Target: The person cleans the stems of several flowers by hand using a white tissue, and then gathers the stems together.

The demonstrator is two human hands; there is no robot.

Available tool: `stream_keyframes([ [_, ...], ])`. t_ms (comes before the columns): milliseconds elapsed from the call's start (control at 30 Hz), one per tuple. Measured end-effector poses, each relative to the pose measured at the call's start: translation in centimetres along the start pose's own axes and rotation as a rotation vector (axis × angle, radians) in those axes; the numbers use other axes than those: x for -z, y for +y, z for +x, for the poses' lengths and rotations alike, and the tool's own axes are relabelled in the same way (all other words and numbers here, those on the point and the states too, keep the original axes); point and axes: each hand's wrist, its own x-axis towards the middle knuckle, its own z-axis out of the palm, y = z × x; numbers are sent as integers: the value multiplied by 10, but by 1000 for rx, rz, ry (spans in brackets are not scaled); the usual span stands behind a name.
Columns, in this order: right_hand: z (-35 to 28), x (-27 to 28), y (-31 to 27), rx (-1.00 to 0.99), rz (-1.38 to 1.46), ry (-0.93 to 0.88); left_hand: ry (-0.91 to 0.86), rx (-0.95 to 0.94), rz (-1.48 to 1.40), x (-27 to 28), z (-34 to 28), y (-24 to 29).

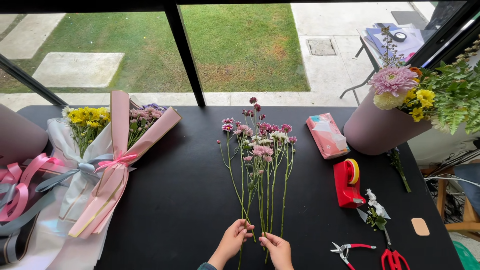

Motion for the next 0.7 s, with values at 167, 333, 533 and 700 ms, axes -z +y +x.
stream_keyframes([
  [167,2,0,8,29,-11,22,-17,-22,-33,-2,-5,4],
  [333,5,3,18,40,-2,25,-8,-56,-96,-2,-10,13],
  [533,-3,6,15,-1,-91,42,34,-68,-155,3,-4,4],
  [700,-4,7,25,-49,-114,79,133,-70,-126,5,-1,7],
])
